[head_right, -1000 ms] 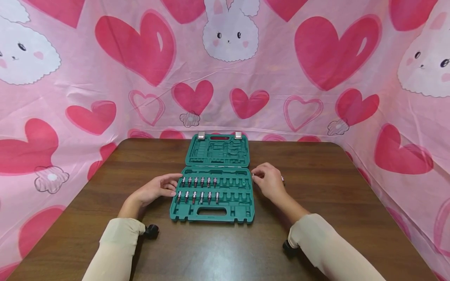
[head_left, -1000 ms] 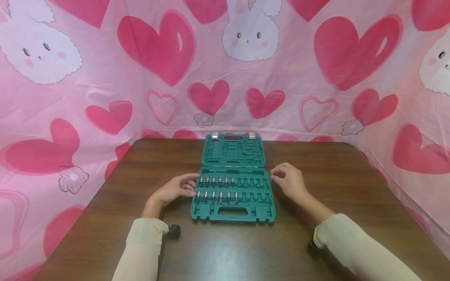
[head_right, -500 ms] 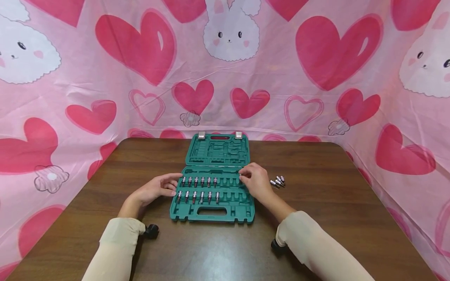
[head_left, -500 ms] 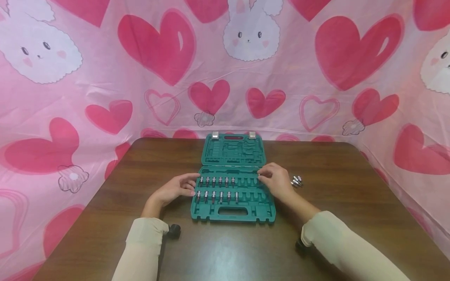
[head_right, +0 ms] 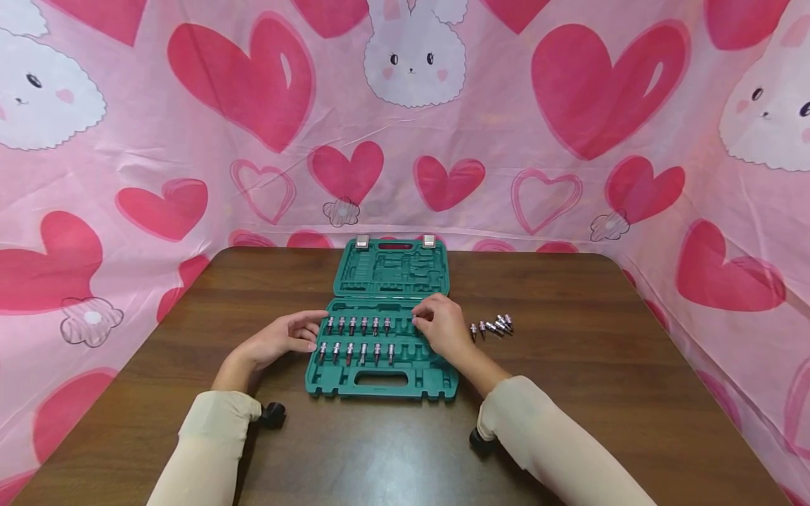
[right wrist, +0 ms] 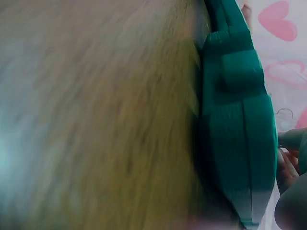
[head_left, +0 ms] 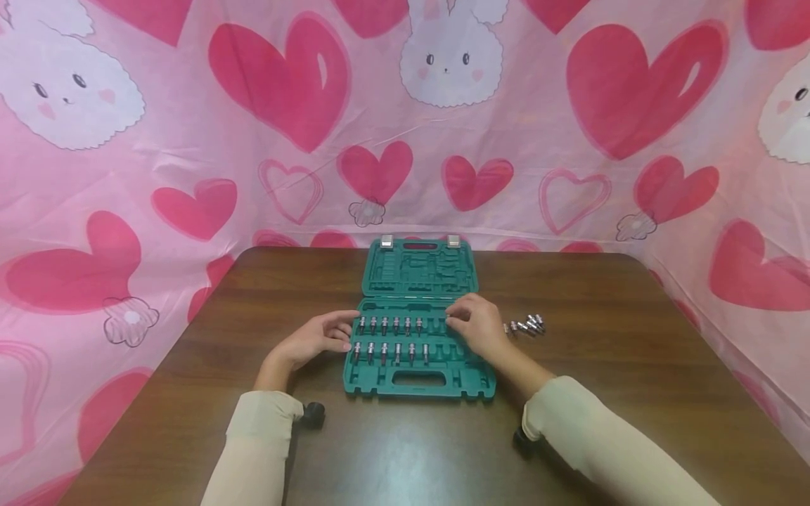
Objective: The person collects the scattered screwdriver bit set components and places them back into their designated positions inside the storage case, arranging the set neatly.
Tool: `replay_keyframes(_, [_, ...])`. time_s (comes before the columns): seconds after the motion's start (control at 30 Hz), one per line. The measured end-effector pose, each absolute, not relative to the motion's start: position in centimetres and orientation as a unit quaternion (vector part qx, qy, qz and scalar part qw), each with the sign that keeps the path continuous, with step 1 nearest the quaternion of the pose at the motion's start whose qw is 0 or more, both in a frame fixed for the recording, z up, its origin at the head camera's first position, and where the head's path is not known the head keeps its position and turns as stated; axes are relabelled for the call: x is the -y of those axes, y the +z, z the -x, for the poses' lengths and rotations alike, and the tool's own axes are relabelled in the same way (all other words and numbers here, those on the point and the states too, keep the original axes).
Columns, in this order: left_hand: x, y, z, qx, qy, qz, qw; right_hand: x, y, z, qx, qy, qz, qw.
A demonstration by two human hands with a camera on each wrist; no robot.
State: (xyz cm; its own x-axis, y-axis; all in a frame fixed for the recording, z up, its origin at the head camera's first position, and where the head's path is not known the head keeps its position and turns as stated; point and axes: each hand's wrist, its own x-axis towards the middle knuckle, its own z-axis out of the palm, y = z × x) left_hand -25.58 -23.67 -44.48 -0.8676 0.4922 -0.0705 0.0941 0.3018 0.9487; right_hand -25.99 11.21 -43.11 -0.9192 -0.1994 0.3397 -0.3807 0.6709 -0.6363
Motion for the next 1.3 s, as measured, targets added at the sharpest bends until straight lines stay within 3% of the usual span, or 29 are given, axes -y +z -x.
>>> replay_keyframes(0.5, [23.7,-44.4,25.6,-0.783,0.566,-0.183,0.182,-8.6,-43.7,26.4,0.909,0.356,-0.176,0.129])
replay_keyframes(0.77, [23.7,-44.4,25.5,-0.784,0.566,-0.180,0.182,-7.8,-43.6,26.9,0.922,0.343,-0.162,0.083])
replay_keyframes(1.3, [23.7,-44.5,25.7,-0.784,0.564,-0.182,0.183,-8.1,-43.1,28.0,0.933,0.319,-0.155,0.059])
